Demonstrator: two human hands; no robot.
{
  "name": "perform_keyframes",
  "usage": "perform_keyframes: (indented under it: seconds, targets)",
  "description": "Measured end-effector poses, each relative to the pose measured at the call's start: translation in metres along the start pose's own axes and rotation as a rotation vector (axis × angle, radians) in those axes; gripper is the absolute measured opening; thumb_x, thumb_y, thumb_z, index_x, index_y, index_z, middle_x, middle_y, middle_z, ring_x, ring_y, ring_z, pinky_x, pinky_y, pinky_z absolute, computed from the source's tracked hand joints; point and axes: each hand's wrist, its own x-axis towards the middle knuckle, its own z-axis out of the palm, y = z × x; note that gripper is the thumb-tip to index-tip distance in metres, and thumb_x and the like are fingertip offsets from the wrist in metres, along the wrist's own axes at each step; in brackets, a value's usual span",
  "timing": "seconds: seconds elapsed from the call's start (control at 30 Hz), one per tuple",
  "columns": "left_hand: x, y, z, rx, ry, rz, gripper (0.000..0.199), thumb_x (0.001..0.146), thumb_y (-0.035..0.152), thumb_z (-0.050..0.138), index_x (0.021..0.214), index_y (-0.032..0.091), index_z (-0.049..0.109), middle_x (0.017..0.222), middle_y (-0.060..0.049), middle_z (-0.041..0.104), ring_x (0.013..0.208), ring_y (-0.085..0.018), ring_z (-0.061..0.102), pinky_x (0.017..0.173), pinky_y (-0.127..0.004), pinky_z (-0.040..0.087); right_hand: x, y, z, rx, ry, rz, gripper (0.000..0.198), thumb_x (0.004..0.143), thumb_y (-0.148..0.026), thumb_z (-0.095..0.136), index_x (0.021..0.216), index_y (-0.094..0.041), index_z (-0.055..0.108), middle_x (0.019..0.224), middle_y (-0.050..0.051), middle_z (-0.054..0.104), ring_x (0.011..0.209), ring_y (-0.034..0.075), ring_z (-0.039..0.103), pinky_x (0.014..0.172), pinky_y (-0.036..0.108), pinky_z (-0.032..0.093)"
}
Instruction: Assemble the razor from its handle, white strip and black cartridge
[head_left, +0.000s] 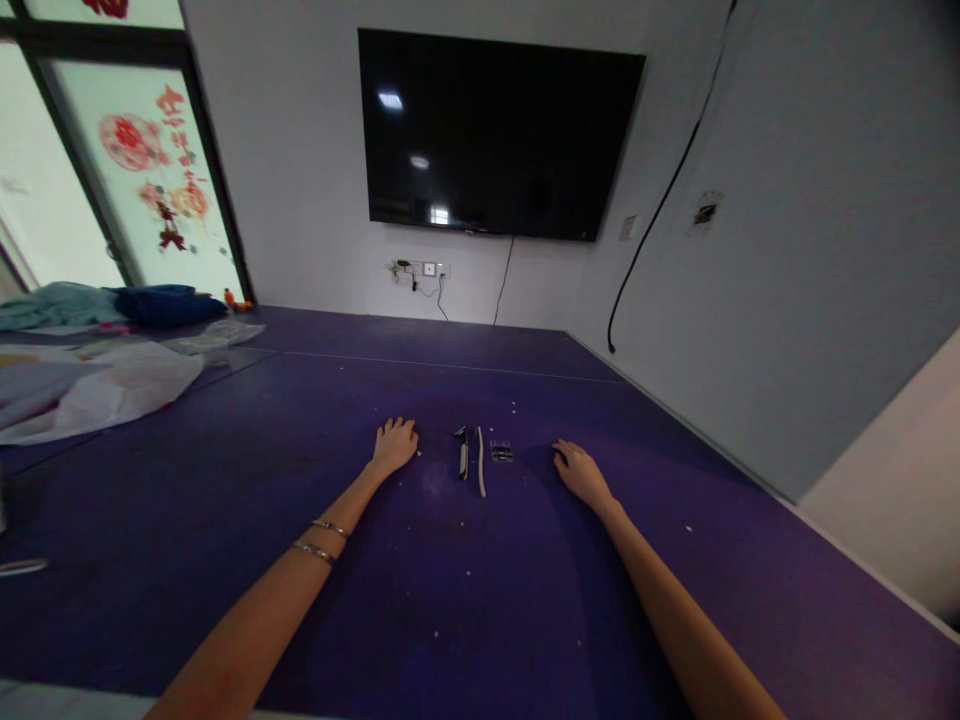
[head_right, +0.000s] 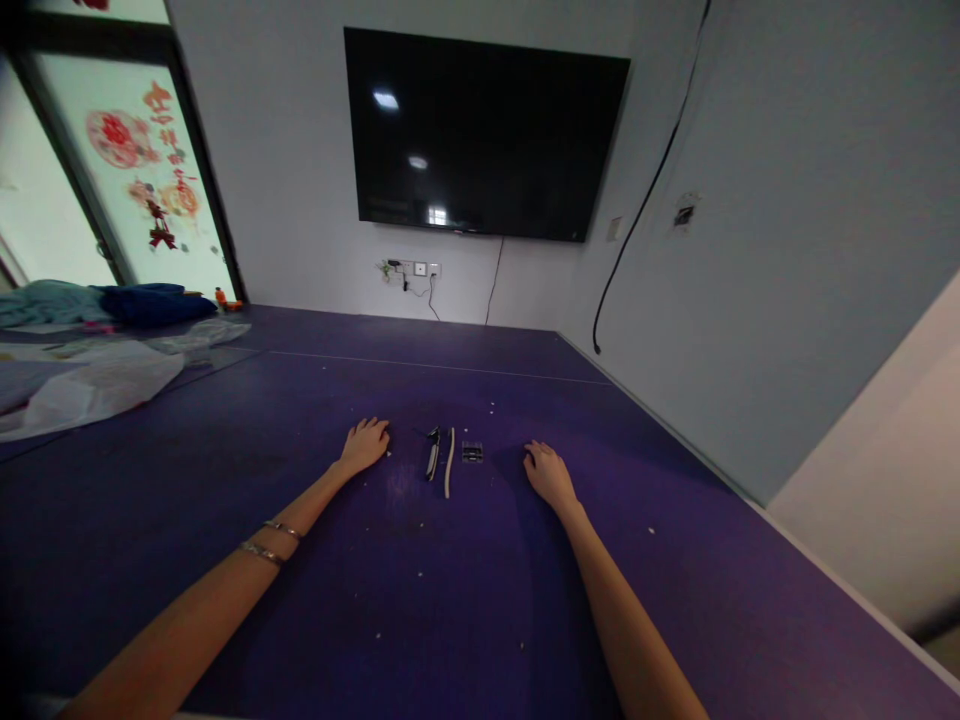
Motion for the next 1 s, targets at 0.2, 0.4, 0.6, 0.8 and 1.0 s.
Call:
perform_keyframes:
  seconds: [0.2,0.4,0.6,0.8,1.0]
  targets:
    - [0.001,0.020,-0.019,-0.038,0.102,0.000,0.035,0.087,0.032,0.033,0.104,0.017,0.060,0.108,-0.012,0.061,0.106,-0.025,0.051,0.089,-0.039,0.039,0.000,0.000,0.001,0.047,0.002,0.019,0.036,0.083,-0.018,0.040,0.111,-0.011,0.061,0.122,0.015,0.056,0.115,0.024,0.050,0.098,0.037,0.037]
    - [-0.006,0.066,-0.036,-0.145,-0.169,0.115,0.031,0.081,0.040,0.046,0.085,0.018,0.067,0.093,-0.010,0.067,0.092,-0.022,0.060,0.079,-0.030,0.044,0.000,0.000,0.002,0.035,0.007,0.026,0.036,0.083,-0.018,0.040,0.111,-0.013,0.061,0.121,0.014,0.057,0.116,0.025,0.049,0.099,0.037,0.036]
    - [0.000,0.087,-0.032,-0.135,-0.283,0.079,0.036,0.075,0.047,0.051,0.087,0.016,0.066,0.091,-0.013,0.068,0.088,-0.026,0.063,0.072,-0.031,0.047,0.000,-0.001,0.000,0.054,0.004,0.022,0.036,0.083,-0.018,0.040,0.111,-0.012,0.061,0.121,0.014,0.057,0.117,0.025,0.049,0.100,0.038,0.035]
    - [-0.002,0.099,-0.025,-0.106,-0.266,0.058,0.038,0.075,0.044,0.051,0.096,0.015,0.065,0.096,-0.016,0.066,0.093,-0.029,0.062,0.075,-0.035,0.047,0.000,0.000,0.000,0.044,0.006,0.019,0.036,0.083,-0.019,0.040,0.111,-0.013,0.061,0.122,0.014,0.057,0.116,0.024,0.049,0.099,0.038,0.036]
    - [-0.006,0.107,-0.022,-0.118,-0.249,0.034,0.031,0.075,0.034,0.052,0.094,0.015,0.065,0.097,-0.017,0.066,0.094,-0.028,0.062,0.077,-0.036,0.047,0.000,-0.001,0.000,0.056,0.008,0.031,0.035,0.083,-0.019,0.041,0.111,-0.013,0.062,0.121,0.013,0.057,0.115,0.023,0.050,0.100,0.037,0.036]
